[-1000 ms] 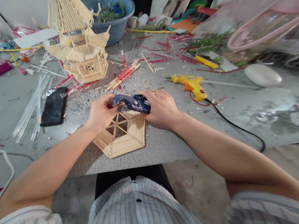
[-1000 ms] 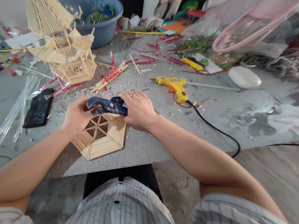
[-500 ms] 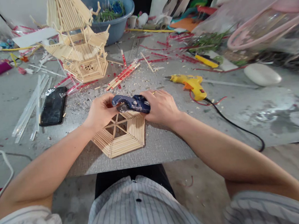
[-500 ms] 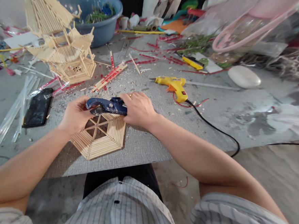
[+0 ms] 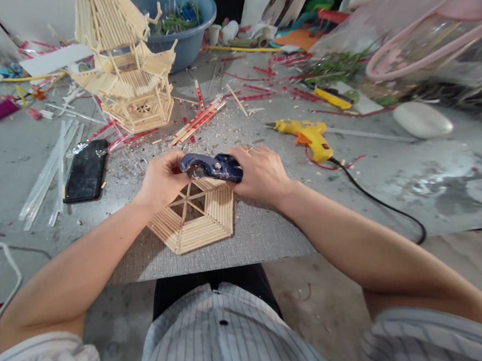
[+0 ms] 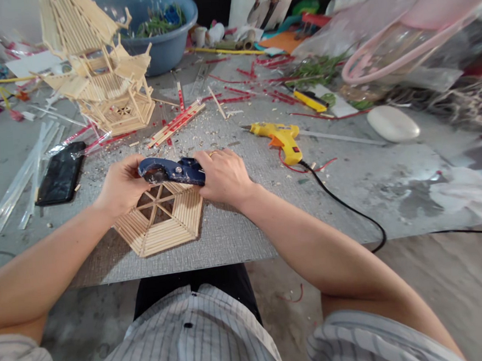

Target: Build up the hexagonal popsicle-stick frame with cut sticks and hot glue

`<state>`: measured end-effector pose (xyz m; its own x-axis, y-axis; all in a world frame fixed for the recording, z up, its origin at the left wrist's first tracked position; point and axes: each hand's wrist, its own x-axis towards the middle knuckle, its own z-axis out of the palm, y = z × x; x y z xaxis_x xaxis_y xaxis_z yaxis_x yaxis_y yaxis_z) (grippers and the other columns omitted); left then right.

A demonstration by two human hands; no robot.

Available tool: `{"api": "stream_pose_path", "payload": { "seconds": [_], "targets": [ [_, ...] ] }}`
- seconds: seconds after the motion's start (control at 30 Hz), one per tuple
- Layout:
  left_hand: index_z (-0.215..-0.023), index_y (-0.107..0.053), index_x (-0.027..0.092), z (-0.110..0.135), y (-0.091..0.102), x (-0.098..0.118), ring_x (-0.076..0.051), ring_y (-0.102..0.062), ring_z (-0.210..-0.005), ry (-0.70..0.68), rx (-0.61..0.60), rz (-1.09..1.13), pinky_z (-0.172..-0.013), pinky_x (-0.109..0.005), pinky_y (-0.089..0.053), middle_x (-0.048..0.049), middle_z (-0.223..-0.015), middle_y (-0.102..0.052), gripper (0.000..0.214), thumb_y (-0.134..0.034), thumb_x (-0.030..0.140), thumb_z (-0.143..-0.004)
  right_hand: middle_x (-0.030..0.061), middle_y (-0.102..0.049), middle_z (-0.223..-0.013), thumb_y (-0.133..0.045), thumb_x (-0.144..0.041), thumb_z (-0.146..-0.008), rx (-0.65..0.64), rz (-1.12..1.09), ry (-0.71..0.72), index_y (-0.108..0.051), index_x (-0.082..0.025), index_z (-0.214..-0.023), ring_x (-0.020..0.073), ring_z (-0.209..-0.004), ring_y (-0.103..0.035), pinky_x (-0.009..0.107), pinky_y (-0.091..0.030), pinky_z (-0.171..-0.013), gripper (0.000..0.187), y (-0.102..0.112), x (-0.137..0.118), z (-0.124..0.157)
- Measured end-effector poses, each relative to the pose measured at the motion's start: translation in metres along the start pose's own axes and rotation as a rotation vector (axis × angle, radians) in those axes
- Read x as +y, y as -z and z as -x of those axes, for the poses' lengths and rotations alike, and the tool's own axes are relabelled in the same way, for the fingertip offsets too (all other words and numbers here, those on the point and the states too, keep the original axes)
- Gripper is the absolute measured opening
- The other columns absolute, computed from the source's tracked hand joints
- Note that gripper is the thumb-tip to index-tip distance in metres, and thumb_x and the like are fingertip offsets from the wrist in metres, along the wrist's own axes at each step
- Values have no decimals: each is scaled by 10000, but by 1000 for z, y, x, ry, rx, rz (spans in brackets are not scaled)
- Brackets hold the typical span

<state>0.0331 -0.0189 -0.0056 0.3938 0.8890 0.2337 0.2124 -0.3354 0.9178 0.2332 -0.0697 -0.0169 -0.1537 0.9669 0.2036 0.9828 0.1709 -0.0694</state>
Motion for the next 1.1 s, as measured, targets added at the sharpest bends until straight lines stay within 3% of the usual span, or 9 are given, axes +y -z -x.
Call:
{"api": "stream_pose_path", "payload": {
  "seconds": [0.23, 0.33, 0.47, 0.57, 0.6, 0.7, 0.77, 0.97, 1.1],
  "targets": [
    [-613, -564, 167, -2, 0, -4, -74, -467, -565, -6, -11, 21, -538, -210, -368, 56, -580, -539, 168, -729, 179, -581, 126, -692, -885, -549, -343, -727, -57, 13, -95, -597, -177, -1044, 286, -776, -619, 335, -362, -620, 361, 1, -4, 2],
    [-633, -579, 167, -1, 1, 0, -73, -469, -549, 33, -18, 10, -527, -212, -372, 53, -579, -547, 168, -734, 222, -601, 113, -690, -942, -575, -312, -682, -48, -126, -103, -606, -192, -1059, 295, -851, -628, 354, -418, -668, 396, 4, -1, 0],
    [-635, -608, 164, 1, 3, 7, -63, -449, -504, 61, 3, -93, -500, -211, -365, 45, -549, -554, 148, -700, 273, -674, 87, -682, -984, -576, -263, -624, -43, -654, -183, -594, -199, -1061, 274, -920, -624, 402, -473, -812, 441, 24, 13, -11],
    [-641, -621, 168, 1, 5, 8, -54, -422, -481, 32, 21, -101, -490, -202, -363, 52, -529, -543, 134, -670, 272, -711, 82, -688, -938, -544, -269, -636, -270, -1318, -364, -600, -195, -947, 247, -851, -651, 406, -509, -804, 325, 42, 27, -22],
    [-644, -623, 170, 1, 5, 7, -53, -424, -481, 22, 28, -93, -490, -200, -365, 53, -528, -543, 133, -665, 272, -718, 88, -693, -912, -522, -259, -652, -378, -1408, -429, -609, -188, -916, 244, -829, -656, 406, -516, -789, 287, 46, 31, -25],
    [-653, -632, 172, -2, 7, 3, -54, -444, -490, -1, 54, -90, -502, -198, -374, 52, -526, -544, 119, -660, 263, -725, 107, -683, -768, -491, -213, -674, -719, -1334, -711, -607, -165, -775, 242, -698, -656, 409, -531, -699, 161, 54, 41, -32],
    [-655, -633, 172, -4, 8, 0, -55, -449, -492, -10, 63, -101, -500, -199, -370, 50, -524, -543, 113, -658, 256, -726, 105, -668, -709, -496, -199, -687, -839, -1223, -814, -592, -160, -717, 236, -652, -650, 401, -530, -663, 108, 59, 46, -34],
    [-663, -636, 172, -6, 9, -10, -55, -445, -489, -30, 53, -101, -480, -200, -356, 44, -539, -548, 144, -665, 297, -729, 81, -643, -651, -478, -189, -738, -810, -1102, -806, -567, -160, -647, 195, -630, -634, 348, -522, -652, 131, 76, 53, -38],
    [-668, -649, 171, -6, 10, -9, -54, -449, -486, -31, 46, -111, -477, -198, -354, 42, -539, -559, 152, -664, 306, -734, 78, -620, -629, -445, -203, -764, -742, -1114, -755, -536, -163, -612, 188, -630, -630, 341, -522, -656, 182, 76, 52, -38]
  ]
}}
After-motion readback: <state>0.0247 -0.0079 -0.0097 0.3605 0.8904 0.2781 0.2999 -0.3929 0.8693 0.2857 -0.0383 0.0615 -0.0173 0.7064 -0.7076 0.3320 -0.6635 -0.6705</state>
